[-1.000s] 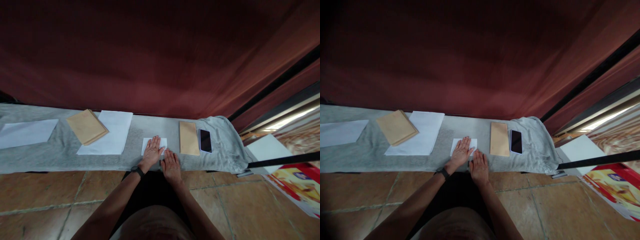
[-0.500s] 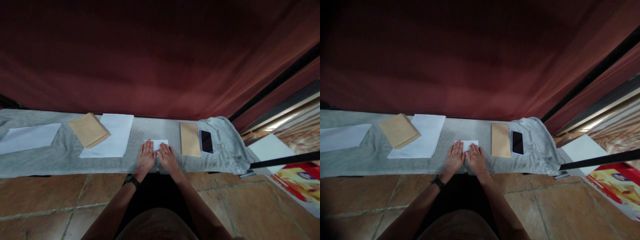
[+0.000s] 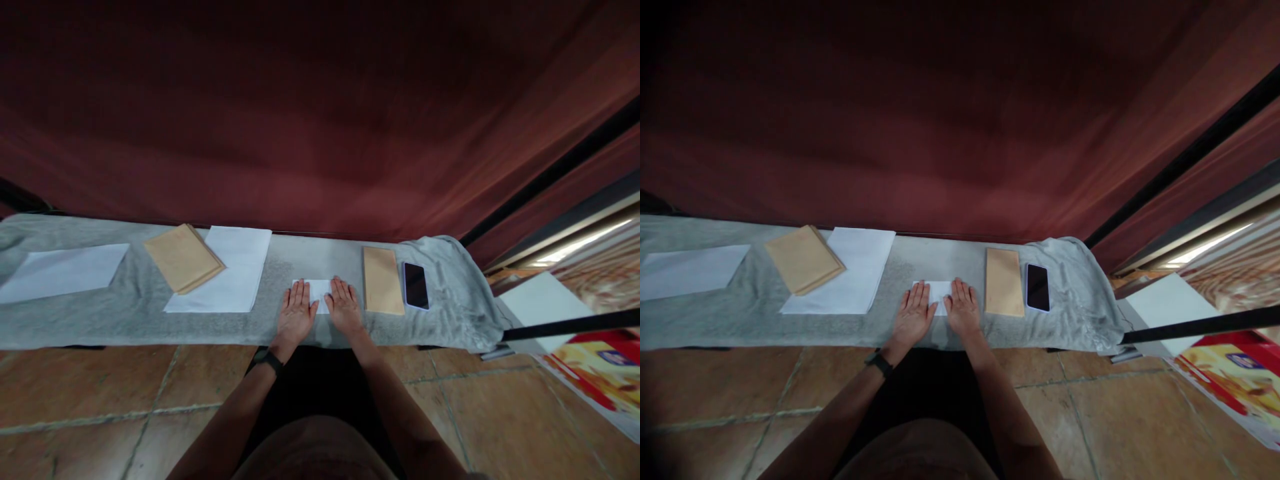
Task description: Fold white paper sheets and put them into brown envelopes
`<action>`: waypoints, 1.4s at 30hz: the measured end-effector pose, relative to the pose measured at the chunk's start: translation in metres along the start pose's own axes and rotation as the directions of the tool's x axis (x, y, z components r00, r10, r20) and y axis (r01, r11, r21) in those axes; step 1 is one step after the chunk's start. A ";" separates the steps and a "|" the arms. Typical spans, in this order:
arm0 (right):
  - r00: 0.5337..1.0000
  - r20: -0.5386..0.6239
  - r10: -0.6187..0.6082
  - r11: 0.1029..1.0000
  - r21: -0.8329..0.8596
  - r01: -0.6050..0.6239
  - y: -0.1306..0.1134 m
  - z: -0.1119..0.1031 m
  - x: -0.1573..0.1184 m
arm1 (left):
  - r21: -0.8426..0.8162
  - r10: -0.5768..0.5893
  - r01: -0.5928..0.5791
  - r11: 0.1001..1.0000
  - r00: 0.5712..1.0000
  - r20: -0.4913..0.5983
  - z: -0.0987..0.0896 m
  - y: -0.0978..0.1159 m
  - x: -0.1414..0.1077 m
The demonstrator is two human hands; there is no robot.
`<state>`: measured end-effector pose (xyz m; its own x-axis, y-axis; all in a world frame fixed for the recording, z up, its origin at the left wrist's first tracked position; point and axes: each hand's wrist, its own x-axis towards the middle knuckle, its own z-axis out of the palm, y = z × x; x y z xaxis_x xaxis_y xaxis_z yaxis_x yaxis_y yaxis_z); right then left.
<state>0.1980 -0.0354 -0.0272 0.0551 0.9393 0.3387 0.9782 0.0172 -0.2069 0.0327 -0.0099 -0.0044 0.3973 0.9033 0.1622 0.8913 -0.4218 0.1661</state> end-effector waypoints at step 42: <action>1.000 -0.014 -0.012 1.000 -0.025 0.011 -0.033 -0.014 -0.035 | -0.022 0.121 -0.120 0.993 0.992 0.030 -0.014 -0.012 -0.026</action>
<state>0.1668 -0.0740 -0.0193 0.0464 0.9343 0.3535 0.9834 0.0193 -0.1802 0.0085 -0.0298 0.0026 0.5083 0.8476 0.1523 0.8321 -0.5290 0.1668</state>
